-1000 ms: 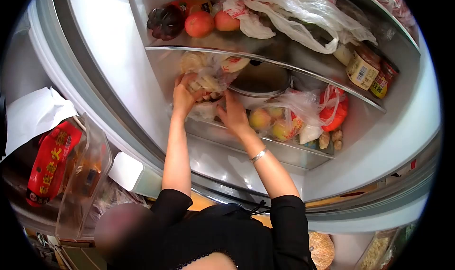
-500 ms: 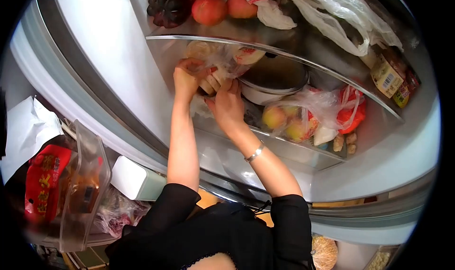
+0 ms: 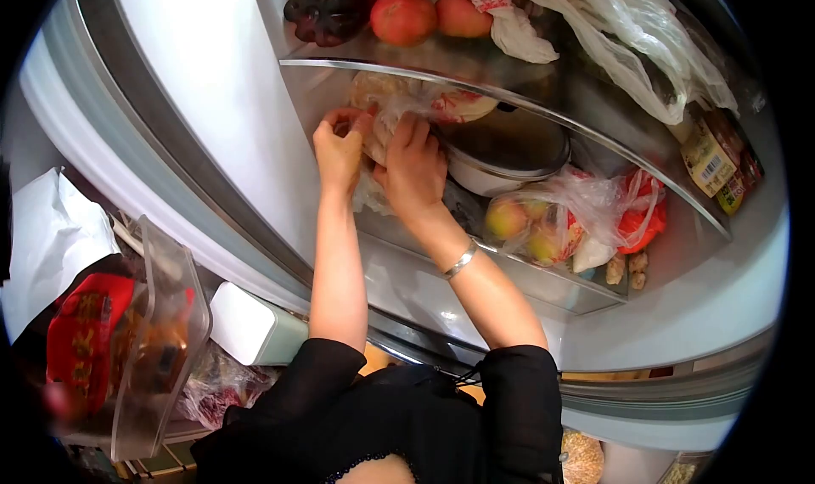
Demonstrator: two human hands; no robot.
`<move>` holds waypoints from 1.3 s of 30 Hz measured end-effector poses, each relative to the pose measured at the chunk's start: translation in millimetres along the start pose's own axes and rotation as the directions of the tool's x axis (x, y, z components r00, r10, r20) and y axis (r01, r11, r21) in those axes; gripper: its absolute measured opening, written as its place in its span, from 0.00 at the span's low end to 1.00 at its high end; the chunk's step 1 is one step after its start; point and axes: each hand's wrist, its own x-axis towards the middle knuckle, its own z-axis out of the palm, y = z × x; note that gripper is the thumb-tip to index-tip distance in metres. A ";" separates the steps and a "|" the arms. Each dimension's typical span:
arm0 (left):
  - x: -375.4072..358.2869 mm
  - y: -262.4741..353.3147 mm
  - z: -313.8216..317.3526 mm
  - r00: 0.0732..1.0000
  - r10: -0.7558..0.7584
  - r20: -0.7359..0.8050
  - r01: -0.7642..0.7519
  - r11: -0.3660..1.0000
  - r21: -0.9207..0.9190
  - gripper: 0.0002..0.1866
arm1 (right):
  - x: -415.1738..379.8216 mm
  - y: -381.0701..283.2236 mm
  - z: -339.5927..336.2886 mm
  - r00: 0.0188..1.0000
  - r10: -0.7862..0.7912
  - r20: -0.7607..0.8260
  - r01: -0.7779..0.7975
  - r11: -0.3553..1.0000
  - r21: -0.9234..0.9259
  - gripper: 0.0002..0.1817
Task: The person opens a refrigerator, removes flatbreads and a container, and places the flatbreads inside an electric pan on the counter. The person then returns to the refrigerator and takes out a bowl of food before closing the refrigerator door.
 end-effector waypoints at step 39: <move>-100.7 11.3 -4.6 0.981 0.174 0.079 -0.191 0.856 0.481 0.29 | 57.6 29.0 -49.8 0.997 0.063 -0.047 -0.044 0.940 0.339 0.26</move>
